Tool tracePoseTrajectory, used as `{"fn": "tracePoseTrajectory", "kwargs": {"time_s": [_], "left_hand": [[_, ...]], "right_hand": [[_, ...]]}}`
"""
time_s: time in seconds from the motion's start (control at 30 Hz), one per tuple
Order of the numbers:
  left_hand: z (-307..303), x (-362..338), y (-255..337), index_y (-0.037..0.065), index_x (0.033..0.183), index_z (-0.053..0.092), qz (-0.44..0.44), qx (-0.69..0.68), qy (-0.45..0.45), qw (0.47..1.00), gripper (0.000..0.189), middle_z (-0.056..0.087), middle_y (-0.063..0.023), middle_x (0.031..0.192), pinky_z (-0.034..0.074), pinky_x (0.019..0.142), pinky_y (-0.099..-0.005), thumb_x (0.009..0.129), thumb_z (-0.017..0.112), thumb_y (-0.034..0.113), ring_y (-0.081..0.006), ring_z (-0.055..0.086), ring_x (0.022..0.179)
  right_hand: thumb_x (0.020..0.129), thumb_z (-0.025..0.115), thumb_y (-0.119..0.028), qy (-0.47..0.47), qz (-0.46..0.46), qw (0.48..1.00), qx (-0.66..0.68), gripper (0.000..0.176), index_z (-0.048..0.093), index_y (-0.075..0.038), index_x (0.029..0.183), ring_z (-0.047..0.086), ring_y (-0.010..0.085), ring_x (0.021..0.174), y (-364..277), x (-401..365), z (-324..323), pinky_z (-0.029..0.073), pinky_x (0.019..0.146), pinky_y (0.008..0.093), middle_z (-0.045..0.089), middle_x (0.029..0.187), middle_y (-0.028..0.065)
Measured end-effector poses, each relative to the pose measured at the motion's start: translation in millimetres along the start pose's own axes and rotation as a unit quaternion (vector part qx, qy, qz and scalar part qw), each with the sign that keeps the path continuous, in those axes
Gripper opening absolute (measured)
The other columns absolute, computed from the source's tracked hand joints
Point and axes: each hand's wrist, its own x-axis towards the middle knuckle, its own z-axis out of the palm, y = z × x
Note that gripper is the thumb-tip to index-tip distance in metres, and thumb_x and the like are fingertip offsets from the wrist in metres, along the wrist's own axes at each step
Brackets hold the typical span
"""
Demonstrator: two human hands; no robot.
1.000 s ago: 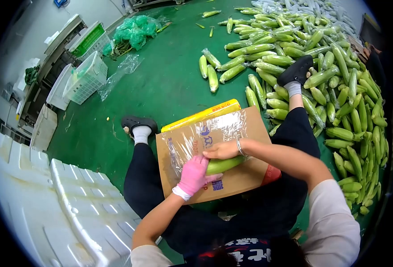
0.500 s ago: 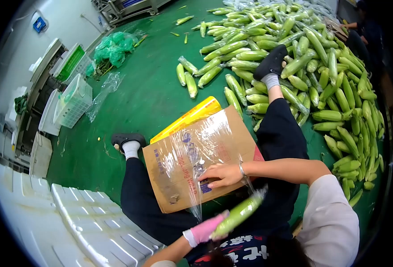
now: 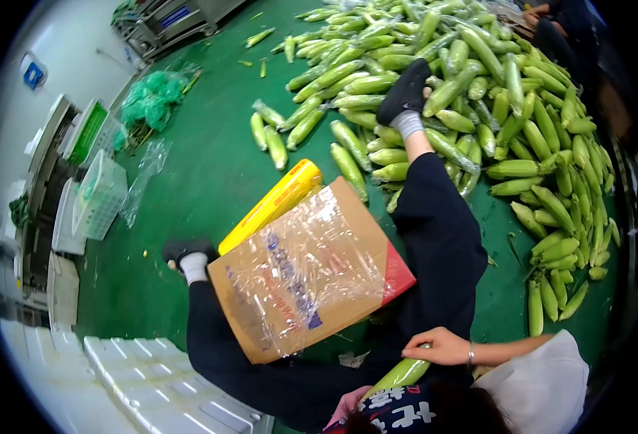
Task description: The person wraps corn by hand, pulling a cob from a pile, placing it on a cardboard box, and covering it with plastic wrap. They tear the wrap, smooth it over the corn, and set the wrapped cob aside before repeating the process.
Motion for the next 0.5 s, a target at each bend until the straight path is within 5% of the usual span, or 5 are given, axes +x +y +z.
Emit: {"fn": "tracePoseTrajectory", "kwargs": {"time_s": [0.13, 0.2, 0.27, 0.37, 0.5], "left_hand": [[40.2, 34.4, 27.6, 0.0, 0.105, 0.071, 0.244, 0.245, -0.058, 0.937, 0.027, 0.069, -0.0132, 0.108, 0.051, 0.073, -0.028, 0.089, 0.072, 0.021, -0.019, 0.064, 0.09], [76.8, 57.8, 67.1, -0.004, 0.11, 0.064, 0.331, 0.545, 0.041, 0.769, 0.027, 0.065, -0.0148, 0.107, 0.05, 0.084, -0.0322, 0.1, 0.059, 0.02, -0.0248, 0.062, 0.095], [88.3, 116.9, 67.9, 0.002, 0.095, 0.052, 0.449, 0.429, 0.094, 0.778, 0.029, 0.057, -0.0098, 0.079, 0.053, 0.077, -0.0369, 0.091, 0.062, 0.029, -0.0203, 0.058, 0.074], [148.5, 183.2, 68.8, 0.003, 0.139, 0.037, 0.205, 0.2, 0.005, 0.958, 0.051, 0.06, -0.0163, 0.108, 0.055, 0.075, -0.0361, 0.095, 0.057, 0.018, -0.0235, 0.064, 0.085], [152.9, 281.6, 80.6, -0.002, 0.136, 0.045, 0.217, 0.423, -0.066, 0.877, 0.05, 0.06, -0.0137, 0.118, 0.047, 0.093, -0.0307, 0.094, 0.064, 0.018, -0.0184, 0.059, 0.102]], "right_hand": [[0.088, 0.075, -0.013, 0.258, 0.034, 0.859, 0.442, 0.016, 0.071, 0.002, 0.094, 0.067, 0.0116, 0.083, 2.9, -17.1, 19.8, 0.054, 0.078, 0.0279, 0.071, 0.091, 0.0062], [0.094, 0.069, -0.024, 0.178, 0.057, 0.896, 0.403, 0.028, 0.069, 0.001, 0.106, 0.068, 0.0121, 0.079, 10.5, -0.8, 7.1, 0.057, 0.068, 0.0269, 0.071, 0.096, 0.0073], [0.098, 0.061, -0.039, -0.046, 0.148, 0.931, 0.332, 0.044, 0.065, 0.0, 0.118, 0.068, 0.0123, 0.072, -27.4, -5.8, -11.4, 0.054, 0.053, 0.0239, 0.071, 0.099, 0.008], [0.096, 0.062, -0.043, -0.169, -0.01, 0.924, 0.342, 0.044, 0.059, -0.004, 0.116, 0.063, 0.011, 0.058, -43.5, 26.2, -15.2, 0.045, 0.038, 0.0217, 0.068, 0.088, 0.0067], [0.083, 0.068, -0.029, 0.111, -0.014, 0.936, 0.334, 0.024, 0.06, -0.01, 0.07, 0.042, 0.009, 0.036, -102.7, 115.2, -139.4, 0.028, 0.034, 0.0247, 0.052, 0.054, -0.0005]]}}
